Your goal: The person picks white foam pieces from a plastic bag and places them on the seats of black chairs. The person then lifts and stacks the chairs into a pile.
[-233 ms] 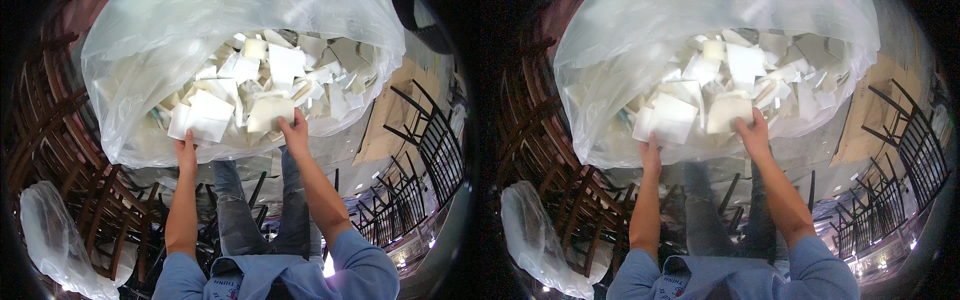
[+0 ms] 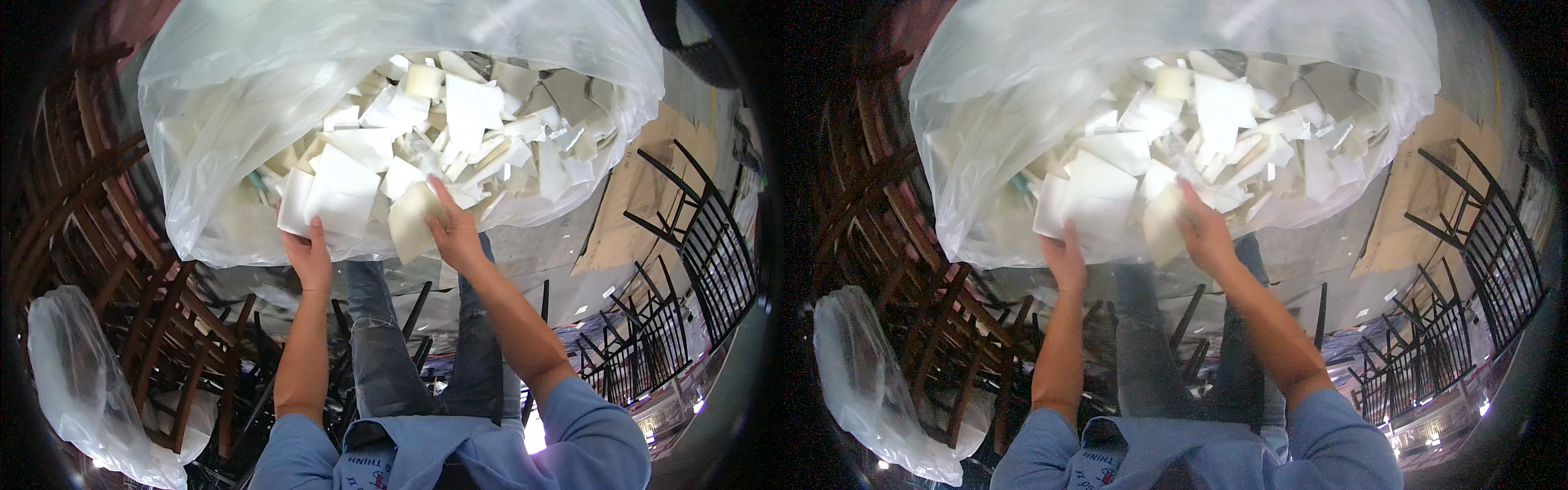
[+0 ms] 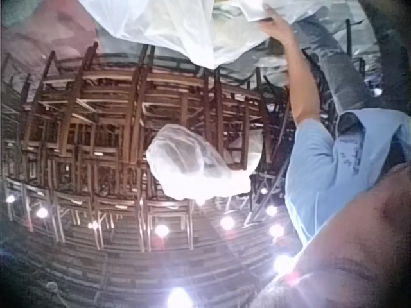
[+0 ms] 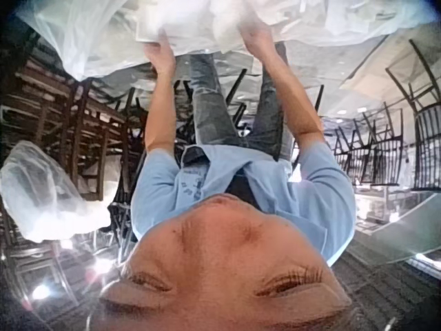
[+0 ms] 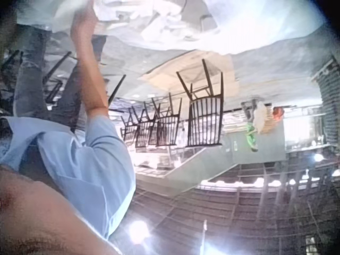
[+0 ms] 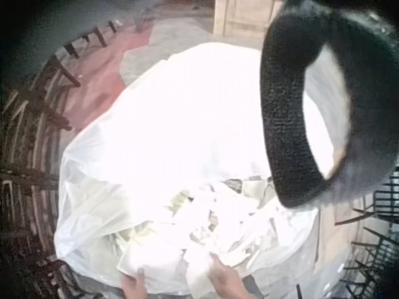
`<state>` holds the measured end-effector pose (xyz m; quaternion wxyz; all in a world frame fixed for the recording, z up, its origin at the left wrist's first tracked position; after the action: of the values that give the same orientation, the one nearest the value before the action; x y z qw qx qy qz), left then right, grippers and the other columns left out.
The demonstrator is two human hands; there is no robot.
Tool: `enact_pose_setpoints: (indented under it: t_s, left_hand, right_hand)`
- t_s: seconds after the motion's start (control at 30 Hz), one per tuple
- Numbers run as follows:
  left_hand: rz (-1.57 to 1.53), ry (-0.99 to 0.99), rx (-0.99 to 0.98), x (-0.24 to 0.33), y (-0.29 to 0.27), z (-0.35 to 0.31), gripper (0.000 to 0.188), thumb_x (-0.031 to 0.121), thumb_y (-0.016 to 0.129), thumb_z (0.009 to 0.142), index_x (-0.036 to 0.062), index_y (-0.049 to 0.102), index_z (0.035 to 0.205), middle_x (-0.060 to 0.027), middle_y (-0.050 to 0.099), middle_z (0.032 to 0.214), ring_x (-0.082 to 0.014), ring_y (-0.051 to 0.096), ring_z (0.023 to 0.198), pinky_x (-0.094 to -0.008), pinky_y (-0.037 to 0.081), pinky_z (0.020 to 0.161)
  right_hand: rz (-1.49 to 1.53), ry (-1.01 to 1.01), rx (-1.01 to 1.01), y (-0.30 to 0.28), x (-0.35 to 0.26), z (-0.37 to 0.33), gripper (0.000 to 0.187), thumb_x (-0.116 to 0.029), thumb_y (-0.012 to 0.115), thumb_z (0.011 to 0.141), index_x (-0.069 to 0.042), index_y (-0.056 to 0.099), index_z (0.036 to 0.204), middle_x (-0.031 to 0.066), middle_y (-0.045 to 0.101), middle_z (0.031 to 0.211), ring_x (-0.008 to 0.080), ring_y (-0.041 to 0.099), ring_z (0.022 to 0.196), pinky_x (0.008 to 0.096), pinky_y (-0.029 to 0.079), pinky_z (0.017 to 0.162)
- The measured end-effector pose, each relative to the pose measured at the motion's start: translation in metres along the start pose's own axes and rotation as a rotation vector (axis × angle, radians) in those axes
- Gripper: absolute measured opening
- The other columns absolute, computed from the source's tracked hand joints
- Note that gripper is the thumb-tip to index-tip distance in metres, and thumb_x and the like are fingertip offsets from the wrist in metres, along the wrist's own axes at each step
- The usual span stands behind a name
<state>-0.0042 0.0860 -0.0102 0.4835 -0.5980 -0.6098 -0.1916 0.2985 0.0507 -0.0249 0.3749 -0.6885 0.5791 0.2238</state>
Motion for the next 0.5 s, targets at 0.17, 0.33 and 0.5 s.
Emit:
enact_pose_setpoints:
  t_s: [0.17,0.33,0.5]
  left_hand:
    - [0.012,-0.036,-0.072,0.018,0.013,-0.014,0.046,0.014,0.066,0.1,-0.008,0.048,0.136,-0.0142,0.061,0.128,-0.0162,0.058,0.112,-0.0302,0.046,0.096]
    - [-0.007,-0.08,-0.162,0.005,0.023,-0.018,0.033,0.016,0.066,0.1,-0.0073,0.061,0.123,-0.008,0.069,0.109,-0.0118,0.061,0.099,-0.0266,0.049,0.087]
    - [-0.046,-0.236,-0.205,-0.01,0.019,-0.023,0.033,0.021,0.064,0.102,-0.0065,0.063,0.12,-0.0079,0.069,0.11,-0.011,0.061,0.096,-0.0259,0.049,0.084]
  right_hand:
    - [-0.5,-0.275,0.102,0.04,-0.058,0.001,0.045,-0.012,0.075,0.082,-0.006,0.067,0.126,0.0241,0.057,0.13,0.0401,0.06,0.117,0.0435,0.049,0.099]
    - [-0.396,-0.256,-0.088,0.079,-0.061,-0.009,0.061,-0.03,0.086,0.074,-0.003,0.067,0.125,0.0199,0.049,0.14,0.0391,0.051,0.128,0.0442,0.044,0.106]
    - [-0.093,-0.114,-0.288,0.076,-0.015,-0.002,0.054,-0.028,0.081,0.083,-0.004,0.065,0.128,0.0176,0.045,0.142,0.0353,0.05,0.126,0.0413,0.044,0.106]
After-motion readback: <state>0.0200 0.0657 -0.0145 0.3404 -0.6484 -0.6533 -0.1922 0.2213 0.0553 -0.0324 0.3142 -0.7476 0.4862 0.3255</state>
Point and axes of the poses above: each hand's wrist, its own z-axis towards the middle knuckle, its own y-axis out of the palm, x = y × z, the point moved 10 cm from there along z, towards the middle knuckle
